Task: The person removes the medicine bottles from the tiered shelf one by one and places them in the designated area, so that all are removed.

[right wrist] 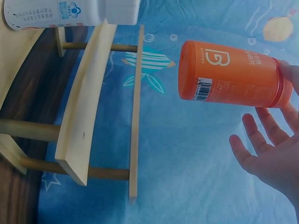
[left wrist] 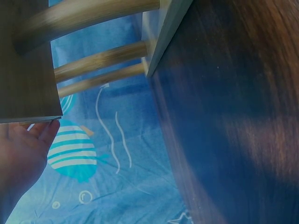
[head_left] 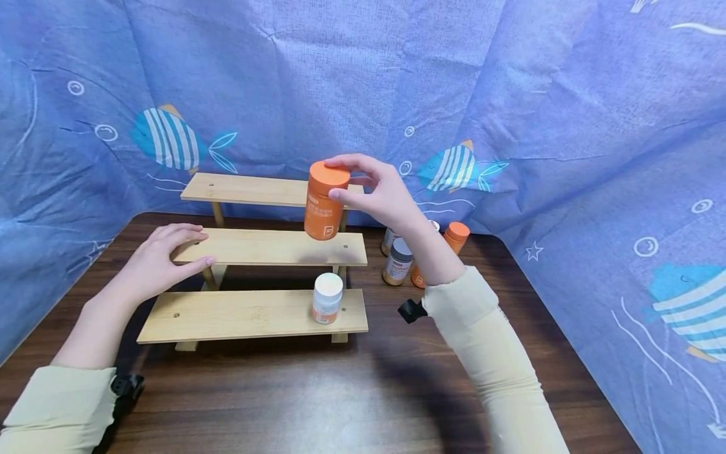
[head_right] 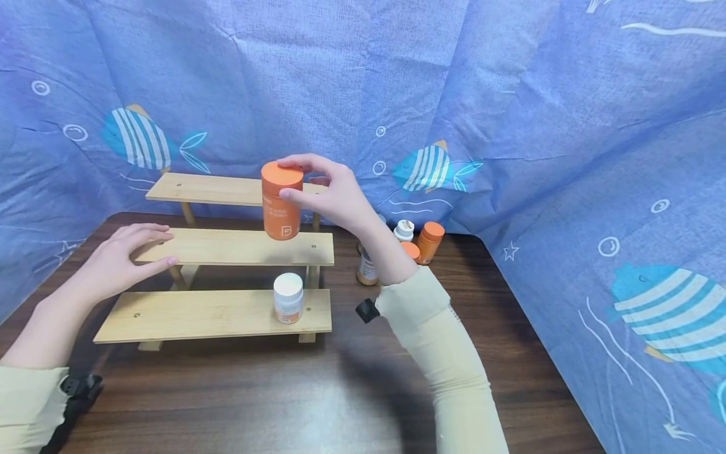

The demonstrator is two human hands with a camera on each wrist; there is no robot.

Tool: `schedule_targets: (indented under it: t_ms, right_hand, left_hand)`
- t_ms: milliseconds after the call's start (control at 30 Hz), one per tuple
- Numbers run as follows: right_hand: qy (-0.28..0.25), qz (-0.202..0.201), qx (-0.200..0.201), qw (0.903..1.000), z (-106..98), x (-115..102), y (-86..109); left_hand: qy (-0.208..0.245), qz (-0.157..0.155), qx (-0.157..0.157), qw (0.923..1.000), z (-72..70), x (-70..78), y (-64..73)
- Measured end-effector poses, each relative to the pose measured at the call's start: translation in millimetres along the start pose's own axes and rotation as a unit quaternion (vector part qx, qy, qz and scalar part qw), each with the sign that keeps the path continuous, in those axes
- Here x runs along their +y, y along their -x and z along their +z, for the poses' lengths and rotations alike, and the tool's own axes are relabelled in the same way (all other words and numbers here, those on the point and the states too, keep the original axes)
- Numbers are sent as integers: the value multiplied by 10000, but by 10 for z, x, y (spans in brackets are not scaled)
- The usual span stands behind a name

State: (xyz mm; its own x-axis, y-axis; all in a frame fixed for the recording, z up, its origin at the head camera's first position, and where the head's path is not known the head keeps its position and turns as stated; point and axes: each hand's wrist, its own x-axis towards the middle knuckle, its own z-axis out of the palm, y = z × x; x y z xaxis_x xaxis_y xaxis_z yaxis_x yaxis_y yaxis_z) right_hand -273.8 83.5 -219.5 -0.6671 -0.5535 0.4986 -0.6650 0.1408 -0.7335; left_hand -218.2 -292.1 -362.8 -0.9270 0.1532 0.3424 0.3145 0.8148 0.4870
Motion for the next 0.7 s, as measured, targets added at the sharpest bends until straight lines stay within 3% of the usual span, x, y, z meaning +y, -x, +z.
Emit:
schedule_targets:
  t_ms: [300,533,700]
  right_hand:
    - [-53,40,323,9995,-133,-280,218]
    - [-223,-326,542,9977,-267,-79,318]
    - [-223,-346,694,9967,-330,-111,440]
  left_hand:
    - [2,-20,-8,10000,-4,1,5]
    - [-7,-37,-7,10000,-8,3,13]
    - [-9,3,22,10000,1,5,1]
